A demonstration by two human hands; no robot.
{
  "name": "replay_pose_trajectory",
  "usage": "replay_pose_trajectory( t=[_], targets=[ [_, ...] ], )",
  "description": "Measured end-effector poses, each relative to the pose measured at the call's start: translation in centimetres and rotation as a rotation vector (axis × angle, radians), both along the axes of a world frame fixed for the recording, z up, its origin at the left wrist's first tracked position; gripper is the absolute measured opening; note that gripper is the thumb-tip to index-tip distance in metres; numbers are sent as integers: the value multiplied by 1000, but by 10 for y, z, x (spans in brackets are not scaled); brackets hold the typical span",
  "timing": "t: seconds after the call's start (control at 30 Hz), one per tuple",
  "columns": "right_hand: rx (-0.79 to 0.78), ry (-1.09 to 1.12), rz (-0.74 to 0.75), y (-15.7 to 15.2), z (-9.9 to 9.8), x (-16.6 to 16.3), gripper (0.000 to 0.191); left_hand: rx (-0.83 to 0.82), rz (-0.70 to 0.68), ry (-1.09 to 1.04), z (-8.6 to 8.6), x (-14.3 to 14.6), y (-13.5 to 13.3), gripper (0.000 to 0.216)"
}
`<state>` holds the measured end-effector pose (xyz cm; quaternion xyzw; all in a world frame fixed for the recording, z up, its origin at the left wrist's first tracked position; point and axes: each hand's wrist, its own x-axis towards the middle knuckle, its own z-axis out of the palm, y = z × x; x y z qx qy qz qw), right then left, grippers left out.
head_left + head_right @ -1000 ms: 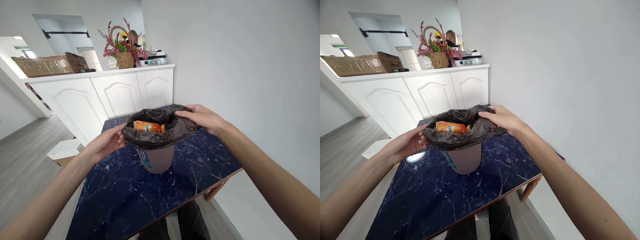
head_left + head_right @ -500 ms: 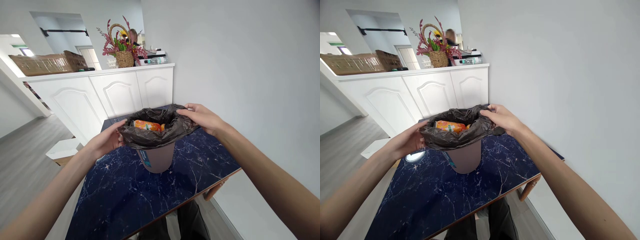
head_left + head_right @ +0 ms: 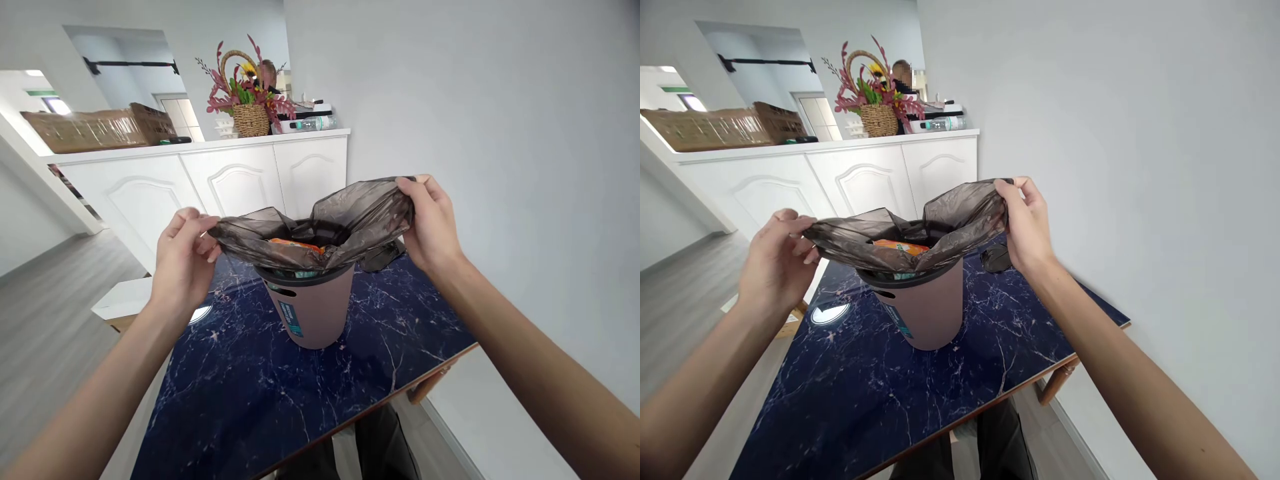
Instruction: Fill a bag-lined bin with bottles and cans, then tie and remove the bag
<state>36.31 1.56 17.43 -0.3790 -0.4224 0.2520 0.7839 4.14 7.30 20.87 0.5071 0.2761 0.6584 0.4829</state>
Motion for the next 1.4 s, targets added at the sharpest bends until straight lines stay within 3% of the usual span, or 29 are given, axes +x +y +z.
replay_pose_trajectory(
  t=[0.1,0.2,0.3,0.43,0.5,0.63,0.77,0.9,1.03,1.1,1.3,1.4],
  targets=[
    [-97,62,59,-9,-14,10,38,-252,4,-1,-19,-12,1,46],
    [-191,153,139,-20,-24,16,28,-512,-192,139,-36,-25,5,51],
    [-342,156,233,-30,-27,16,24,-607,-358,243,-43,-31,14,62],
    [-574,4,357,-34,-20,17,31,-530,-464,348,-38,-23,32,51],
    [-607,-63,367,-33,-16,17,32,-464,-437,432,-35,-17,39,38],
    [-523,-144,281,-28,-8,18,33,-255,-181,751,-27,-15,41,25],
    [-400,-250,177,-26,1,15,35,10,16,947,-9,-18,31,41],
    [-239,-145,159,-22,7,17,27,179,68,627,8,-10,20,41],
    [-104,41,86,-13,-3,32,28,63,105,88,11,-2,20,31],
    [-81,112,63,-10,-16,38,25,1,104,-67,6,-3,21,26],
    [-134,311,110,-23,-62,44,19,88,109,-74,-21,-13,7,32],
    [-190,400,126,-31,-90,47,19,45,81,-68,-33,-19,-4,39]
  ],
)
